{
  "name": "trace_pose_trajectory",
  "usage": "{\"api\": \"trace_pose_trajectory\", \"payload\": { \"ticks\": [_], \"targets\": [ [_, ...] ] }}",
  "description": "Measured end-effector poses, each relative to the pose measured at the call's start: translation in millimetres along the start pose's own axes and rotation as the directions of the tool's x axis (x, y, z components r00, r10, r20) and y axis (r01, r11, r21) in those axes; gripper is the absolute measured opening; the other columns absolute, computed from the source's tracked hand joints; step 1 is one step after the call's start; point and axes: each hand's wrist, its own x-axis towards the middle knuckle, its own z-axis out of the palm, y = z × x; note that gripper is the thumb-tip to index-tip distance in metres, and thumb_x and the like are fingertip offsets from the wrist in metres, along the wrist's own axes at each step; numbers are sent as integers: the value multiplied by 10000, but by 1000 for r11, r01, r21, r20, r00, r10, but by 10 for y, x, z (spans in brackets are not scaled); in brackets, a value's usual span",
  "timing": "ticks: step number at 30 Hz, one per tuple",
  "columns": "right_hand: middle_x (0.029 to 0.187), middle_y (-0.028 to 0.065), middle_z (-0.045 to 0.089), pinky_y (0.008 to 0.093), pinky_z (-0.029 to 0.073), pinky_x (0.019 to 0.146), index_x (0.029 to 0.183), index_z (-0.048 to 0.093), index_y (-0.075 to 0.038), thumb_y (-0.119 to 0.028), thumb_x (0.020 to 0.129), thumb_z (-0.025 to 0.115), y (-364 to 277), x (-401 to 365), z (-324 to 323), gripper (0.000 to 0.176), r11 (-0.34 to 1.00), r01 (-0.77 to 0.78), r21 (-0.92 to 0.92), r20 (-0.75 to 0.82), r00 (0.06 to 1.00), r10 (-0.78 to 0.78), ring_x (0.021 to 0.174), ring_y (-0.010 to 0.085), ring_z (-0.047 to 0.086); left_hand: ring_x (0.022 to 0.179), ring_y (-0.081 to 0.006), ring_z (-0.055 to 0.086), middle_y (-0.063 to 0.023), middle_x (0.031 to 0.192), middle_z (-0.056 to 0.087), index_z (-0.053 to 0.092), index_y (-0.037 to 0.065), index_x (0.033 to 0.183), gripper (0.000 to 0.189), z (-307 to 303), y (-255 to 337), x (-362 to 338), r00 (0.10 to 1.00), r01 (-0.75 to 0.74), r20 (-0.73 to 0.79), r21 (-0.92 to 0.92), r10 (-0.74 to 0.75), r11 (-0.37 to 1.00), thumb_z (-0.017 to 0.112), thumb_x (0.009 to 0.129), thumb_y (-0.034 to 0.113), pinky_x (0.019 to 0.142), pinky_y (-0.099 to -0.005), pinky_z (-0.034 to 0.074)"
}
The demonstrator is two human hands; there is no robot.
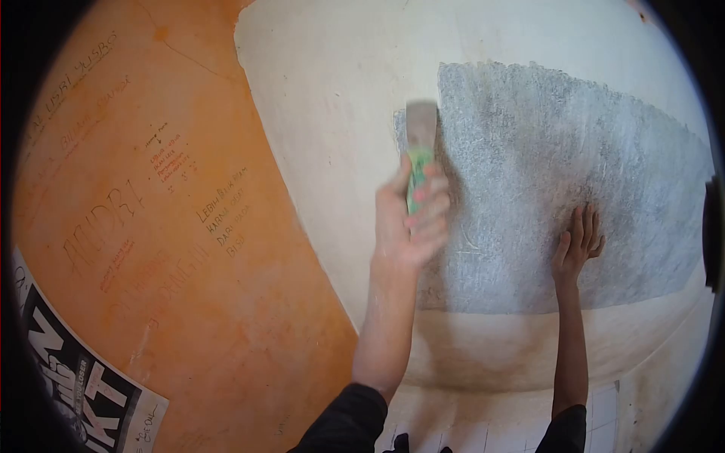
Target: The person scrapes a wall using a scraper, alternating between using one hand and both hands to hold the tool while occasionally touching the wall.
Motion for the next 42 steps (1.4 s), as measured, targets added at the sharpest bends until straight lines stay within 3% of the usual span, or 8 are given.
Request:
{"api": "trace_pose_trajectory", "payload": {
  "ticks": [10, 12, 16, 19, 25, 32, 37, 42],
  "targets": [
    [1576, 96, 311, 504, -69, 1154, 1502, 360, -124, -393, 1048, 263, -4, -50, -71, 536, 999, -23, 30, 90, 996, 21, 1482, 273, 180, 357, -74, 329, -4, 667, 441, 504, 52, 968, 388, -157, -8, -199, 998, 5, -58, -50, -8, 999, 358, 1056, 401, 261, -225, 213],
    [1577, 97, 307, 505, -74, 1153, 1503, 358, -122, -400, 1048, 265, 52, -40, -57, 542, 999, -2, 37, 87, 996, -1, 1482, 275, 177, 359, -73, 340, -9, 674, 442, 503, 49, 966, 388, -236, -69, -293, 999, 20, 34, -86, -18, 996, 360, 1055, 398, 257, -223, 213],
    [1588, 97, 282, 511, -86, 1151, 1506, 352, -119, -421, 1047, 258, 72, -66, -62, 558, 999, 19, 28, 108, 994, -22, 1486, 277, 160, 360, -75, 343, -2, 674, 440, 497, 61, 951, 365, -12, 233, -164, 996, 90, 35, -154, -86, 984, 370, 1052, 388, 258, -222, 208],
    [1595, 96, 266, 515, -92, 1151, 1512, 342, -121, -437, 1046, 242, 19, -76, -106, 571, 999, -37, 40, 160, 987, 30, 1490, 281, 142, 357, -70, 338, -2, 672, 434, 491, 56, 949, 361, -147, 129, -277, 999, 2, -40, -120, -7, 993, 370, 1053, 379, 253, -213, 218],
    [1605, 101, 234, 524, -104, 1153, 1525, 312, -134, -461, 1042, 225, 73, -80, -101, 590, 999, -1, 44, 170, 985, -6, 1496, 290, 104, 361, -54, 330, 6, 673, 424, 488, 58, 950, 355, 7, 382, -37, 995, 34, 98, -125, -22, 992, 364, 1055, 375, 254, -202, 231],
    [1616, 128, 188, 543, -78, 1148, 1535, 284, -114, -458, 1045, 244, 89, -75, -95, 600, 1000, 11, -5, 197, 980, -10, 1499, 304, 91, 367, -50, 324, 32, 683, 432, 503, 75, 968, 345, -211, 219, -115, 995, 49, 96, -101, -39, 994, 375, 1051, 384, 274, -201, 238],
    [1618, 140, 172, 548, -108, 1146, 1534, 272, -93, -415, 1032, 305, 33, -77, -154, 597, 1000, 14, 6, 223, 975, -15, 1501, 323, 72, 381, -73, 336, 39, 671, 441, 537, 92, 950, 392, 212, 426, 79, 994, 35, 105, -157, -19, 987, 353, 1052, 422, 305, -224, 245],
    [1620, 159, 145, 573, -96, 1140, 1542, 243, -92, -453, 1030, 306, 56, -47, -114, 629, 999, 37, -36, 218, 976, -28, 1499, 342, 62, 370, -78, 325, 20, 645, 430, 532, 78, 942, 416, -398, 132, -298, 990, 129, 79, -188, -116, 974, 339, 1055, 429, 289, -232, 216]
  ]
}}
